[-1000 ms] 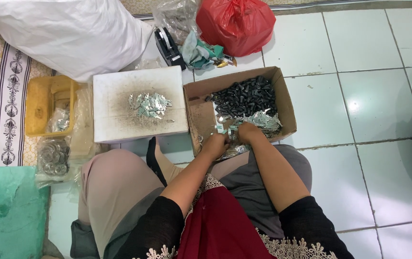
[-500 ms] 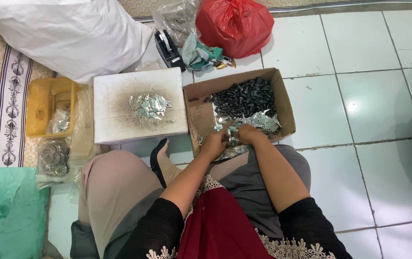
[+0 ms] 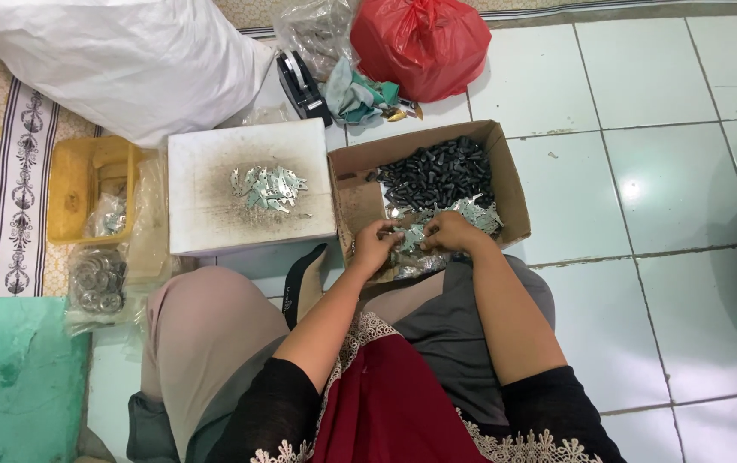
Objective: Sorting small metal components and placing them into small plastic bags
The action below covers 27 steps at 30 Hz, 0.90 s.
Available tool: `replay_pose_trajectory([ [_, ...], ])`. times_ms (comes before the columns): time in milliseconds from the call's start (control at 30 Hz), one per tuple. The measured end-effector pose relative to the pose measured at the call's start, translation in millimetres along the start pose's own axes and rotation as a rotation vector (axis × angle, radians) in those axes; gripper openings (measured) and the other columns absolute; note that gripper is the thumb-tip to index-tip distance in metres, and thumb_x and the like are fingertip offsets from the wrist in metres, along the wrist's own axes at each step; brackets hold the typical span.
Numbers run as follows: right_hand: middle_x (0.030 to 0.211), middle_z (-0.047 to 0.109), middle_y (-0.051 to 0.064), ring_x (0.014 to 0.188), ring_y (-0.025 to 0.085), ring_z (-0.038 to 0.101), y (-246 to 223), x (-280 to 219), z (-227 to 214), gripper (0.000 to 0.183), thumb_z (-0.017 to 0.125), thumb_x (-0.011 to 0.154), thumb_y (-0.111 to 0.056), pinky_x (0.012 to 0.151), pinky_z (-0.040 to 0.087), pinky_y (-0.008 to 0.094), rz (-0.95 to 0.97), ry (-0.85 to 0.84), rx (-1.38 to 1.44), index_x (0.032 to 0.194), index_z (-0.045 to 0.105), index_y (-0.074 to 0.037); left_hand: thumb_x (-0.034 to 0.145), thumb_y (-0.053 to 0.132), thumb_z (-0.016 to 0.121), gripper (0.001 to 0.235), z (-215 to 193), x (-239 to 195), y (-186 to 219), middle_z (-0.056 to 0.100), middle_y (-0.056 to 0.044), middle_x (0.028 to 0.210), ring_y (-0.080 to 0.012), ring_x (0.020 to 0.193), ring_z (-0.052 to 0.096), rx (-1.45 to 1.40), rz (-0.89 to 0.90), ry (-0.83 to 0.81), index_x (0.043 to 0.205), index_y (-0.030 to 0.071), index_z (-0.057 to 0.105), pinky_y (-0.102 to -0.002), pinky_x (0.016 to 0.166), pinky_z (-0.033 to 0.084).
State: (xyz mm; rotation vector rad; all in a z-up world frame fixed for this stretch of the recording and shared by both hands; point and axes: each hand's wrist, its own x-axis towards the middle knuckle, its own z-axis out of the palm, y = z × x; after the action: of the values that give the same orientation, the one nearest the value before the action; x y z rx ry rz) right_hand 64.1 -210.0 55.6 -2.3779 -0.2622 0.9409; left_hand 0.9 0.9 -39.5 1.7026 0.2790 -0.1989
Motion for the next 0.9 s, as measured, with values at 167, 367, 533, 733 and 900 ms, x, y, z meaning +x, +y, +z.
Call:
replay_pose_trajectory([
  [167,0.113,0.077,0.020,0.116,0.044,0.067,-11,-10,-1,0.041,0.088,0.072,-0.029,0.103,0.052,0.052,-0.013,0.037,0.062,0.105,0.081,-0.006,0.090,0.022,0.081,0.037,0,-10,20,0.076,-0.016,0.105,-0.0253,0.100,0.071,-0.136,-0.045,-0.007,0.124,0.010,0.071,-0.040,0.084,0.060],
  [367,0.104,0.078,0.019,0.101,0.039,0.073,-11,-3,-4,0.034,0.089,0.075,-0.021,0.083,0.060,0.049,0.001,0.111,0.221,0.105,0.081,-0.007,0.089,0.020,0.078,0.028,3,-18,44,0.079,-0.010,0.095,-0.0199,0.088,0.073,-0.109,-0.005,0.094,0.117,0.014,0.073,-0.034,0.077,0.061],
  [533,0.094,0.075,0.023,0.081,0.032,0.074,8,18,9,0.027,0.085,0.079,-0.004,0.062,0.064,0.039,0.028,0.158,0.485,0.105,0.077,0.000,0.090,0.021,0.077,0.023,0,-31,73,0.079,-0.010,0.091,-0.0234,0.085,0.074,-0.034,0.021,0.175,0.112,0.015,0.074,-0.038,0.076,0.060],
  [733,0.086,0.074,0.021,0.074,0.027,0.073,3,13,3,0.023,0.086,0.078,-0.007,0.059,0.066,0.037,0.013,0.193,0.570,0.101,0.081,-0.005,0.087,0.024,0.079,0.021,18,-9,45,0.079,-0.004,0.084,-0.0202,0.082,0.074,-0.018,0.001,0.234,0.107,0.016,0.074,-0.033,0.076,0.058],
  [900,0.095,0.071,0.023,0.087,0.029,0.074,19,24,12,0.029,0.083,0.083,-0.003,0.072,0.067,0.038,0.056,0.165,0.827,0.109,0.074,0.005,0.086,0.010,0.078,0.022,18,-11,54,0.077,-0.013,0.087,-0.0212,0.077,0.073,-0.214,-0.013,0.258,0.107,0.006,0.072,-0.030,0.067,0.062],
])
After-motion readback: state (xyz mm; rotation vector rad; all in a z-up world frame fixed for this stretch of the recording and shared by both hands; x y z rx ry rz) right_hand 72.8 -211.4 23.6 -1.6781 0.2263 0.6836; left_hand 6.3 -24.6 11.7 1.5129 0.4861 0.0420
